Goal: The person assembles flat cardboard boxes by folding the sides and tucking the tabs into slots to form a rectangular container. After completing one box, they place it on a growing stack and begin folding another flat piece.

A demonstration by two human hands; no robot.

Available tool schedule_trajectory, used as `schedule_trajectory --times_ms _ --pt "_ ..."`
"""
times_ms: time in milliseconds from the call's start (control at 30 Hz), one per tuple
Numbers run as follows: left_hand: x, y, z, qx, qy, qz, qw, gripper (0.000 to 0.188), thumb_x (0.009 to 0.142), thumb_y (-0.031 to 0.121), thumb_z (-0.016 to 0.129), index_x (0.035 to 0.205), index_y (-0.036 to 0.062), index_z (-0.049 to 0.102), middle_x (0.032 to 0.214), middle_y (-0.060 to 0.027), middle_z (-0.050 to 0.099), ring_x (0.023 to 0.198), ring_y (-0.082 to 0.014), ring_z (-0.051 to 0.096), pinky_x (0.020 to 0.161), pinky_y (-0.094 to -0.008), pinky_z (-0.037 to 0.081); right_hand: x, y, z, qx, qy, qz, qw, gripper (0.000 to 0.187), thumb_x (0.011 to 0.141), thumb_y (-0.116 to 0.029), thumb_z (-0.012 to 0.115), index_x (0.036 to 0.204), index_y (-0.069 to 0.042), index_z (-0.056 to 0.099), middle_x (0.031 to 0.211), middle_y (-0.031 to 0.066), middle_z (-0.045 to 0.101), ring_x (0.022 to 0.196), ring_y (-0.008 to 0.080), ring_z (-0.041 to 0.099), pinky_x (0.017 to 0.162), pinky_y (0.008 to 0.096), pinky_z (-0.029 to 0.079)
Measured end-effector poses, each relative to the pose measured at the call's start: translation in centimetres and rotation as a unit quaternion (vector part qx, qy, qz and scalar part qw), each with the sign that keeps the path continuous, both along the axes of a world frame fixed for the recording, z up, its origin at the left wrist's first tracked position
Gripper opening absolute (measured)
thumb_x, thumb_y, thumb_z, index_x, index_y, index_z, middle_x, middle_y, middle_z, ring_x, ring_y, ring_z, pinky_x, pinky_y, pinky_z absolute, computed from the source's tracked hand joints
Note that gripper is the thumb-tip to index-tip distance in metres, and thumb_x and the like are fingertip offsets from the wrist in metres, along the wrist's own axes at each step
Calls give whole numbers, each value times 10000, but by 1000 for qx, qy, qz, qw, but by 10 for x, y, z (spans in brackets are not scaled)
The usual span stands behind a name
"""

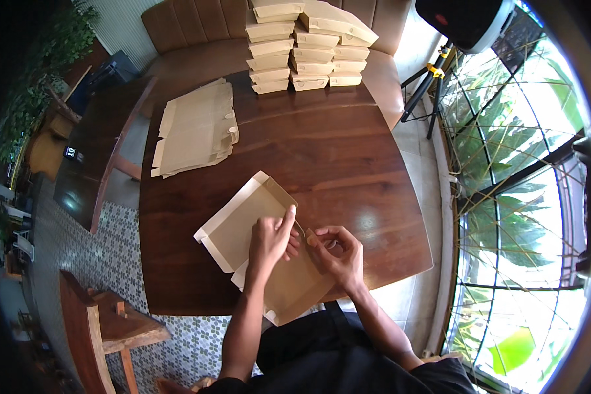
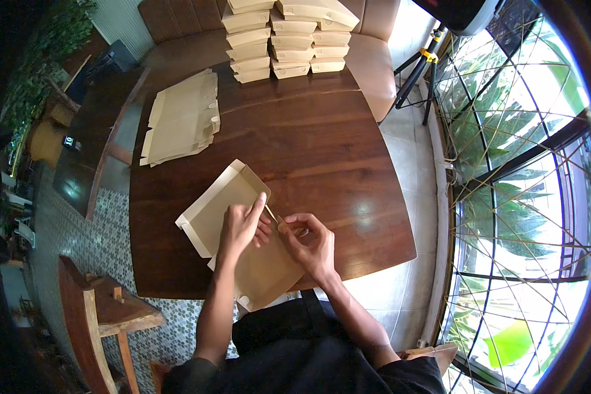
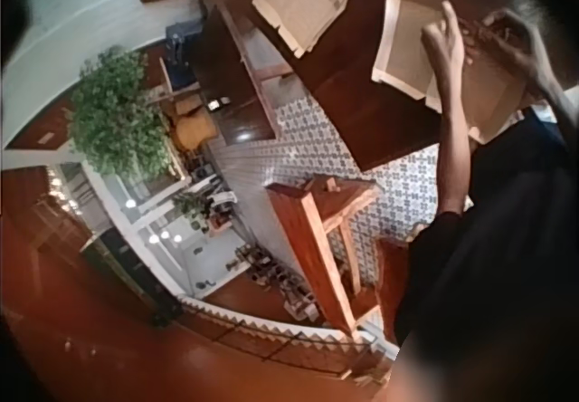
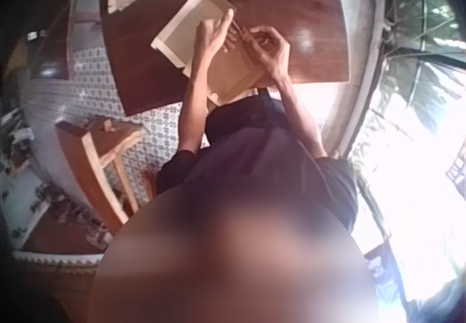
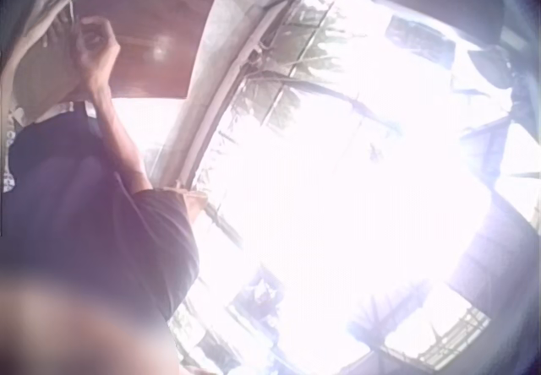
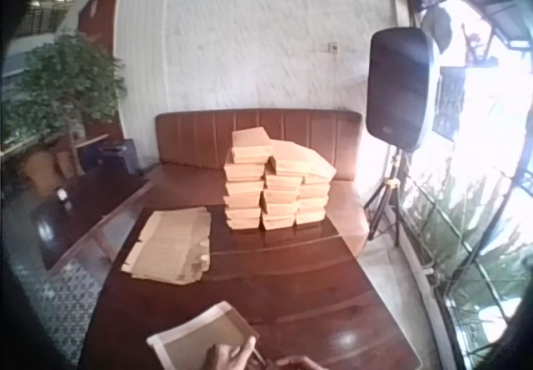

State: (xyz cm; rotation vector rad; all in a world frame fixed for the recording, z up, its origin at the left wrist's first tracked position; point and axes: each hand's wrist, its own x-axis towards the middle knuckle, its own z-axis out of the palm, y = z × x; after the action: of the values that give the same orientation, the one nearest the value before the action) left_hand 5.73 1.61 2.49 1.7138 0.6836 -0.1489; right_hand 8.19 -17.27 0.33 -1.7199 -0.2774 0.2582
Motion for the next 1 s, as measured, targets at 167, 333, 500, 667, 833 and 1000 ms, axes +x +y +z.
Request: schedule_trajectory --times_ms 167,333,500,667,833,1000 --pt "28 24 10 3 51 -85 995 506 1068 378 644 869 -78 742 724 -157 764 563 -192 750 438 -290 552 -3 2 3 38 12 -14 999 250 953 -179 837 1100 -1 743 974 41 772 842 73 671 792 261 547" --pt "3 -7 13 25 -54 -28 998 266 1042 184 709 926 -51 755 698 -55 718 578 -126 718 441 -249 475 0 1 -3 109 115 -63 985 232 984 -118 806 1164 -14 703 1010 26 720 872 74 655 762 229 536" --pt "-28 -54 -8 124 -212 62 967 181 1004 164 782 1013 -17 791 675 5 663 566 -50 596 492 -245 460 -3 9 -7 155 116 -95 976 213 999 -80 779 1178 -14 684 1041 40 728 893 78 667 782 227 542" --pt "-42 -74 -27 168 -250 123 946 160 959 80 827 1040 -53 787 907 -63 777 752 -100 715 666 -270 578 -8 14 -6 224 105 -85 965 218 1007 -22 745 1205 -7 654 1082 66 735 929 90 691 815 243 568" --pt "-41 -69 -33 29 -275 168 946 167 979 13 786 1099 -101 766 1018 -121 789 842 -149 756 770 -296 642 -10 12 -9 211 99 -85 969 211 994 -20 756 1180 1 658 1061 76 740 877 85 693 758 244 580" --pt "-41 -62 -23 -89 -255 161 949 236 1023 74 751 1147 -126 748 979 -146 793 843 -178 778 781 -295 660 -8 8 -15 197 129 -51 971 223 987 18 747 1171 -22 628 1098 66 720 936 88 696 786 230 566"
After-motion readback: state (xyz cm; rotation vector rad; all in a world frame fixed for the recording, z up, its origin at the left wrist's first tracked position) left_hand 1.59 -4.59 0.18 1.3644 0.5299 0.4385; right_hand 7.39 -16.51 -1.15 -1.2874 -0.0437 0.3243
